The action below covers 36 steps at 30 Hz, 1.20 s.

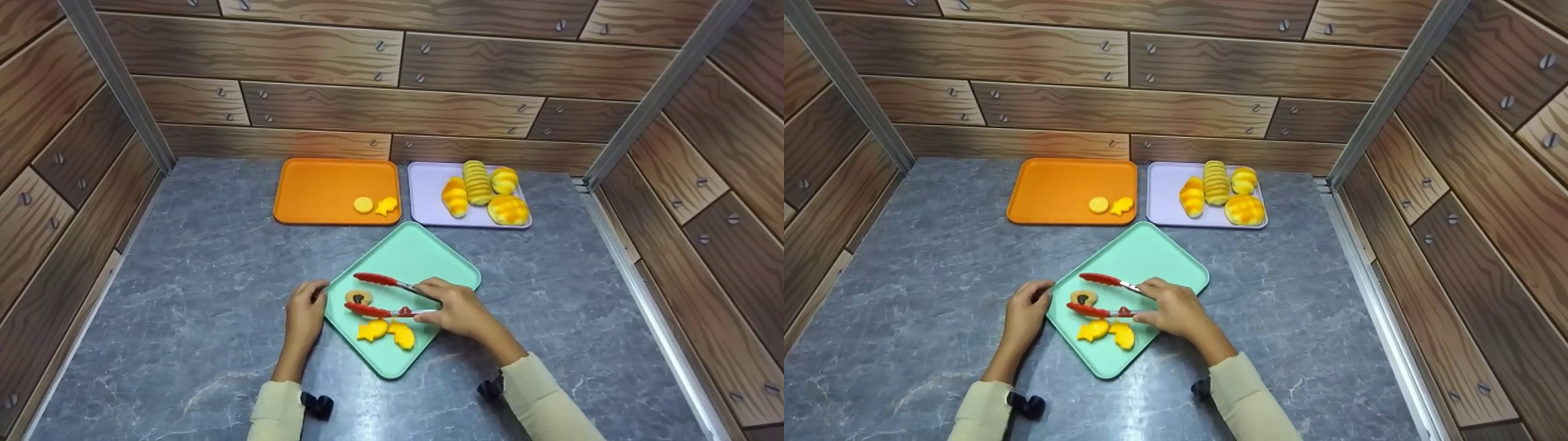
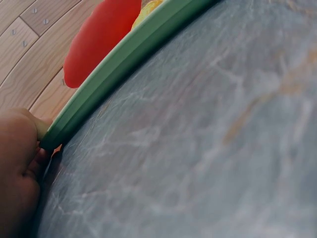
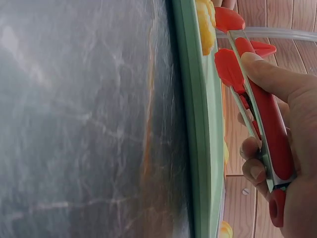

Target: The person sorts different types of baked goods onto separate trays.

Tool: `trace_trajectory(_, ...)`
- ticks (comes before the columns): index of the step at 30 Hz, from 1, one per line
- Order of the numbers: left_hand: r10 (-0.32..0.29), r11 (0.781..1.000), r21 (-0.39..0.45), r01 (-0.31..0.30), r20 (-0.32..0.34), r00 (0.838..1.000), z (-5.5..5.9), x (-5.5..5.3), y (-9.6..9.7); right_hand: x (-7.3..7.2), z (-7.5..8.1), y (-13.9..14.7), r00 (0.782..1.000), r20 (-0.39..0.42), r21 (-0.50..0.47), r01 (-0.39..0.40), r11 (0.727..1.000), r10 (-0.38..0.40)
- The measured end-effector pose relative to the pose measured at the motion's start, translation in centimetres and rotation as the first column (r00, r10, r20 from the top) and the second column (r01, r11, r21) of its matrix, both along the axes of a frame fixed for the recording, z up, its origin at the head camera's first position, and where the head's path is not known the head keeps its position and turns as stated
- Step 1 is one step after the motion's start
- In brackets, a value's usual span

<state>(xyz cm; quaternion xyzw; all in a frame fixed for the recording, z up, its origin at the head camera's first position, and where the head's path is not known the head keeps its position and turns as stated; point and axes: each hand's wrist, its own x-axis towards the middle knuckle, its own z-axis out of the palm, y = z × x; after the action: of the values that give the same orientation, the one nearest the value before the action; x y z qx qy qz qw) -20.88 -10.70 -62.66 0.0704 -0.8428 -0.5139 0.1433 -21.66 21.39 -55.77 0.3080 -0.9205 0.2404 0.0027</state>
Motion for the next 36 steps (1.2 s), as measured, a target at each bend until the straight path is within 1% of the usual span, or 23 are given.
trace_trajectory(4, -0.001, 1.000, 0.010, 0.001, -0.009, 1.000, 0.0, 0.0, 0.0, -0.1, -0.1, 0.3, 0.999, -0.009, -0.006, 0.039, 0.999, -0.039)
trace_trajectory(6, -0.003, 1.000, 0.013, 0.004, -0.011, 1.000, 0.0, 0.0, 0.0, -0.1, -0.2, 0.6, 0.999, -0.015, -0.016, 0.044, 0.999, -0.044)
trace_trajectory(10, -0.004, 1.000, 0.007, 0.004, -0.002, 1.000, 0.1, 0.0, 0.0, -0.2, -0.1, 1.1, 1.000, -0.014, -0.040, 0.020, 0.999, -0.021)
trace_trajectory(14, 0.006, 1.000, 0.002, -0.006, -0.001, 1.000, 0.2, 0.0, -0.1, -0.5, 0.1, 1.3, 1.000, 0.003, -0.022, -0.001, 1.000, 0.001)
trace_trajectory(17, 0.005, 1.000, 0.007, -0.005, 0.001, 1.000, 0.1, 0.0, -0.1, -0.6, 0.2, 1.4, 1.000, 0.004, 0.006, 0.006, 1.000, -0.006)
trace_trajectory(20, -0.001, 1.000, 0.012, 0.001, 0.005, 1.000, 0.1, 0.0, 0.0, -0.6, 0.0, 1.6, 1.000, 0.005, 0.011, 0.018, 1.000, -0.018)
trace_trajectory(26, -0.006, 1.000, 0.013, 0.006, 0.003, 1.000, 0.2, 0.1, 0.1, -0.5, -0.7, 2.3, 0.999, 0.002, -0.035, 0.053, 0.998, -0.053)
trace_trajectory(31, -0.009, 1.000, 0.013, 0.009, -0.001, 1.000, 0.2, 0.1, 0.0, -0.4, -1.1, 2.7, 0.997, 0.016, -0.076, 0.082, 0.994, -0.081)
trace_trajectory(34, -0.008, 1.000, 0.009, 0.008, 0.003, 1.000, 0.2, 0.1, 0.0, -0.3, -1.3, 2.8, 0.996, 0.020, -0.087, 0.094, 0.992, -0.092)
trace_trajectory(36, -0.009, 1.000, 0.007, 0.009, 0.019, 1.000, 0.2, 0.1, 0.0, -0.2, -1.4, 2.9, 0.995, 0.018, -0.097, 0.096, 0.991, -0.094)
